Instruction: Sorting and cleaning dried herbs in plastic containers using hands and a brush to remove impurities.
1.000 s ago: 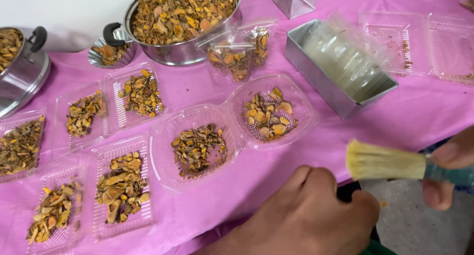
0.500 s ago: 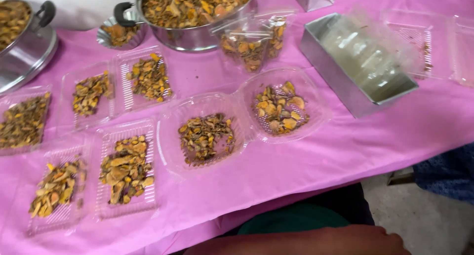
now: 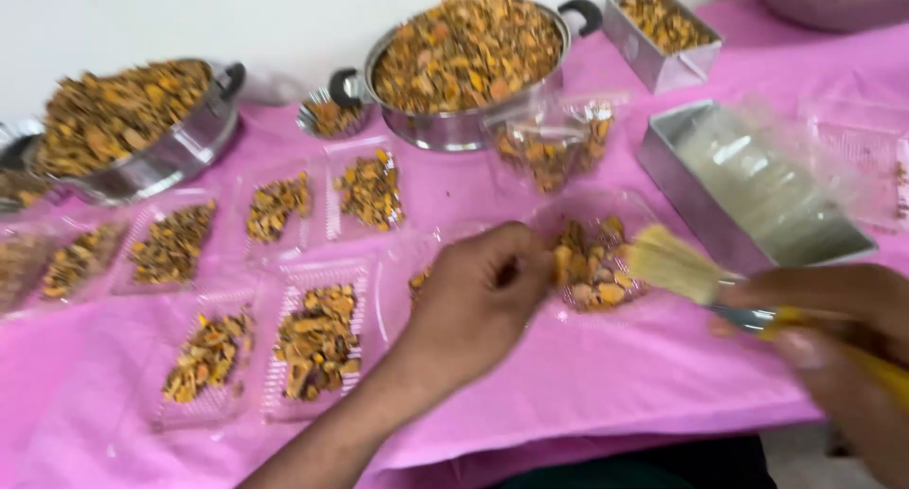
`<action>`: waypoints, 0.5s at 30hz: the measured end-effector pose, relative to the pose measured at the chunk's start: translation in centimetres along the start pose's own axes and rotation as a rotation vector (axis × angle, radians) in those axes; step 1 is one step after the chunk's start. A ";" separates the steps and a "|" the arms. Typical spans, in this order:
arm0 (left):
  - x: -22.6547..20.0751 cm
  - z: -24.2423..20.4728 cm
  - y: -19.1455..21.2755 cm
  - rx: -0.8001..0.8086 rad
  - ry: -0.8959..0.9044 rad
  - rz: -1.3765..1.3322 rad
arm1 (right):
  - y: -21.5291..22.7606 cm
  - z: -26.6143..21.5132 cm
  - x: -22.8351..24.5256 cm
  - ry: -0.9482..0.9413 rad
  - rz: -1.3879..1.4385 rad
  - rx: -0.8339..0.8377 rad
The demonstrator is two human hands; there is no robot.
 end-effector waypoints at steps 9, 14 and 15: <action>4.2 3.8 4.4 -0.297 -0.085 -0.063 | -10.3 8.7 3.0 0.296 0.458 0.379; 4.8 3.1 4.6 -0.292 0.013 -0.097 | -10.3 9.9 4.0 0.395 0.293 0.066; 4.9 2.8 4.5 -0.290 0.022 -0.128 | -10.6 9.8 4.6 0.471 0.281 -0.028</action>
Point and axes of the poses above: each hand's wrist, its own z-axis towards the middle knuckle, its own y-axis out of the back of the hand, x = y × z, the point moved 3 cm from there along z, towards the middle knuckle, and after that the axes turned 7 degrees about z, right-handed, at the moved point
